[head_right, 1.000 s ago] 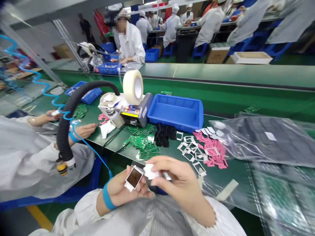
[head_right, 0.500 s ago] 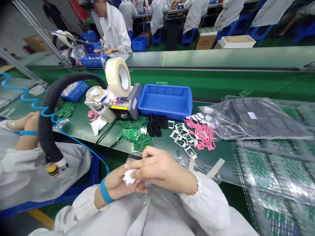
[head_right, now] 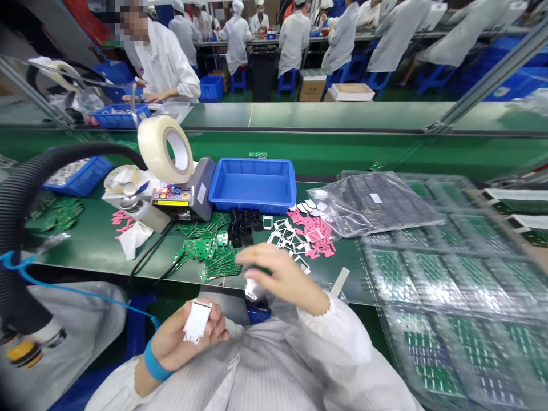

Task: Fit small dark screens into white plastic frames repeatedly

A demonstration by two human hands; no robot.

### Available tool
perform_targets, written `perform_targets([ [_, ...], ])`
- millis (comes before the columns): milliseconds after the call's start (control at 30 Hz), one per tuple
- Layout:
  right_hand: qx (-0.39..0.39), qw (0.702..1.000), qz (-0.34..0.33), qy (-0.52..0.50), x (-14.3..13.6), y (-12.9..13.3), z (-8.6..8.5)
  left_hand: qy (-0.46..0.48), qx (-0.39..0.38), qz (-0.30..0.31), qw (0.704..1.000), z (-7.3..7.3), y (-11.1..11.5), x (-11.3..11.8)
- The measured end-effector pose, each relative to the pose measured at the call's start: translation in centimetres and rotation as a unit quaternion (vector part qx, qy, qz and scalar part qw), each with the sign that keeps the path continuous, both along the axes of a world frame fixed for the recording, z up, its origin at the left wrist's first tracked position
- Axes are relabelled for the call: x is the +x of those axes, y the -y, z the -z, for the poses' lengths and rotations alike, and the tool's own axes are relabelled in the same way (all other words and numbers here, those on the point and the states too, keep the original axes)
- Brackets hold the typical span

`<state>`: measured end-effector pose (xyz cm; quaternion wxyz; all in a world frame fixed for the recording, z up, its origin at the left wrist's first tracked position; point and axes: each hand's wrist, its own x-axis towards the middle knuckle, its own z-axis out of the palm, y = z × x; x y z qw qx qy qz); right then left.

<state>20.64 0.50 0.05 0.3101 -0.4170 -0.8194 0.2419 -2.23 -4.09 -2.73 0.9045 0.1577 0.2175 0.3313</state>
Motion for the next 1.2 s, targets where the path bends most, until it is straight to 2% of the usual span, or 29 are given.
perform_targets([
  [67, -0.011, 0.981, 0.181, 0.064, 2.9, -1.1, 1.2, 0.002, 0.000, -0.002, 1.000, -0.1, -0.2, -0.1],
  [133, -0.017, 0.947, 0.303, 0.110, 5.8, -2.4, 2.5, -0.002, -0.003, 0.001, 1.000, -0.1, -0.3, -0.1],
  [200, -0.032, 0.919, 0.366, 0.140, 8.2, -3.8, 3.9, -0.013, -0.011, 0.007, 1.000, 0.2, -0.4, 0.0],
  [267, -0.055, 0.898, 0.401, 0.174, 9.8, -5.2, 5.0, -0.025, -0.019, 0.013, 0.999, 0.4, -0.5, 0.1],
  [367, -0.075, 0.881, 0.412, 0.221, 10.5, -7.1, 6.4, -0.035, -0.018, 0.010, 0.999, 0.5, -0.6, 0.4],
  [467, -0.069, 0.876, 0.408, 0.249, 10.5, -8.0, 7.0, -0.035, -0.001, -0.002, 0.999, 0.3, -0.7, 0.5],
  [667, -0.009, 0.875, 0.425, 0.234, 10.5, -7.5, 6.6, -0.045, 0.019, -0.039, 0.998, -0.2, -0.7, 0.2],
  [900, 0.001, 0.862, 0.462, 0.208, 9.9, -6.3, 5.3, -0.056, 0.020, -0.061, 0.996, -0.4, -0.8, 0.4],
  [1033, 0.005, 0.876, 0.448, 0.178, 9.1, -5.6, 4.1, -0.068, 0.010, -0.076, 0.995, -0.6, -0.9, 0.4],
  [1133, 0.028, 0.898, 0.420, 0.126, 6.0, -3.7, 1.9, -0.083, 0.011, -0.101, 0.991, -0.9, -0.9, 0.2],
  [1200, 0.045, 0.929, 0.361, 0.066, 2.8, -1.8, -0.1, -0.091, 0.016, -0.118, 0.989, -1.1, -1.0, 0.1],
])
